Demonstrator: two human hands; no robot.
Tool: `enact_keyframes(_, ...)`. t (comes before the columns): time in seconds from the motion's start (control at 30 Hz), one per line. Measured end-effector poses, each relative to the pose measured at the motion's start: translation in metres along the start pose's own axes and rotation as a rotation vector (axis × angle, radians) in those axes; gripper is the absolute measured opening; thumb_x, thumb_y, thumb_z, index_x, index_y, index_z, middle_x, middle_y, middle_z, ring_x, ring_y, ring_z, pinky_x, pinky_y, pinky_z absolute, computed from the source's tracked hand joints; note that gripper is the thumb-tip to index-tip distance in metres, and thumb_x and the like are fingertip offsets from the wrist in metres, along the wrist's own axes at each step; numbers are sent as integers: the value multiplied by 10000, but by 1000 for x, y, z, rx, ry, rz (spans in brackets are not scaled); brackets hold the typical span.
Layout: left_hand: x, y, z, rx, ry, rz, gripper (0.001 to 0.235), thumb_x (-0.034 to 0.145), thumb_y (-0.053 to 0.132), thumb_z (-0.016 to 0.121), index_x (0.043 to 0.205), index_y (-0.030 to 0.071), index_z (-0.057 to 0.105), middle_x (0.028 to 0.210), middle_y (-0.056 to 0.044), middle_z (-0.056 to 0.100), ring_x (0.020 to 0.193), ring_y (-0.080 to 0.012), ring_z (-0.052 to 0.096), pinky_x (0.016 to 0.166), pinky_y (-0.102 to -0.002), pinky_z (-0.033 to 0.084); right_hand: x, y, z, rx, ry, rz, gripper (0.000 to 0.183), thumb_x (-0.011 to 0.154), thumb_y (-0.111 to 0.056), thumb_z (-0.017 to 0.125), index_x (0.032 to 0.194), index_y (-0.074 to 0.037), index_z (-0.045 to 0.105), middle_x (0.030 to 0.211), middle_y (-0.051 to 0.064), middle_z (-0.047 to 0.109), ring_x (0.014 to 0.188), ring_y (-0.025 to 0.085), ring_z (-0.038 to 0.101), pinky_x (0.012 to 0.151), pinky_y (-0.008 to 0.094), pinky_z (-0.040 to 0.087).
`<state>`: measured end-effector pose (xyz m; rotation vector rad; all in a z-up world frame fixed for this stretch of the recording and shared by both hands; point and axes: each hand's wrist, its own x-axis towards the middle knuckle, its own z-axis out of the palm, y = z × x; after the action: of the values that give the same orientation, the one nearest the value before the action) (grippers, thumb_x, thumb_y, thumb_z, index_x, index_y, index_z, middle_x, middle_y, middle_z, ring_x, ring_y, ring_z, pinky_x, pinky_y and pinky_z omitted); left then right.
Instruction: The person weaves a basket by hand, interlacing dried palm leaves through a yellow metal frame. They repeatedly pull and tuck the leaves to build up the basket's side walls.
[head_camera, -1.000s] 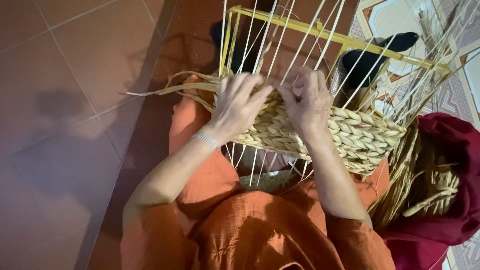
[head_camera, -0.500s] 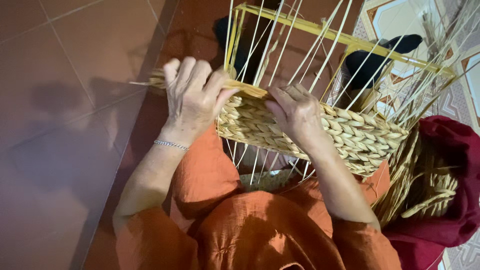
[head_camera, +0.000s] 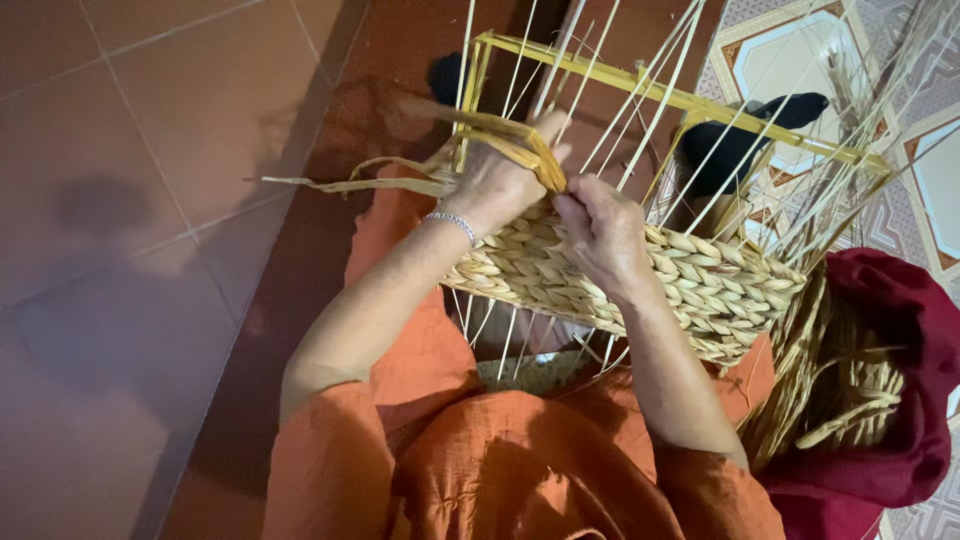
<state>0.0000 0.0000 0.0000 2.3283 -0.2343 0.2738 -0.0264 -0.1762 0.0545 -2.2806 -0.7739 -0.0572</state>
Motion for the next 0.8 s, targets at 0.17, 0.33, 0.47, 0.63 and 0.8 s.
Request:
enact_keyframes(0.17, -25, -13, -12, -887, 266, -383, 279, 1058, 287, 554, 973, 33, 631, 913, -168, 729, 832, -256, 738, 676, -394, 620, 3, -2, 4, -22, 38, 15, 79, 979, -38, 724, 955, -24, 651, 775, 100, 686, 620, 200, 661, 521, 343, 500)
enact_keyframes(0.33, -87, -8, -40, -1696, 127, -531, 540, 1089, 338, 322, 980, -58, 672, 1023, -277, 725, 948, -364, 736, 875, -487, 626, 13, -8, 16, -53, 142, -113, 111, 939, -16, 759, 1042, -24, 720, 920, 117, 733, 765, 203, 725, 599, 319, 591)
enact_keyframes(0.47, -110, 10, -49, -1796, 29, -361, 558, 1028, 324, 330, 1125, -81, 702, 1219, -275, 700, 1200, -398, 680, 1121, -535, 480, 23, -17, 19, -99, 121, -38, 57, 936, -13, 804, 928, -34, 752, 909, 116, 751, 715, 189, 732, 543, 306, 602)
enact_keyframes(0.63, -86, -9, -74, -623, 286, 107, 444, 1032, 312, 603, 1327, -19, 633, 1500, -166, 541, 1457, -351, 461, 1256, -505, 381, 18, -19, 5, -121, -4, -231, 131, 855, 10, 732, 974, -31, 767, 922, 114, 765, 773, 238, 721, 671, 377, 603)
enact_keyframes(0.8, -86, -11, -85, 234, 320, 268, 329, 878, 244, 797, 1140, 66, 705, 1431, -132, 523, 1344, -326, 446, 1127, -514, 349, 15, -7, 19, -201, 81, -140, 68, 947, -60, 777, 914, -13, 741, 794, 131, 730, 652, 230, 682, 566, 383, 550)
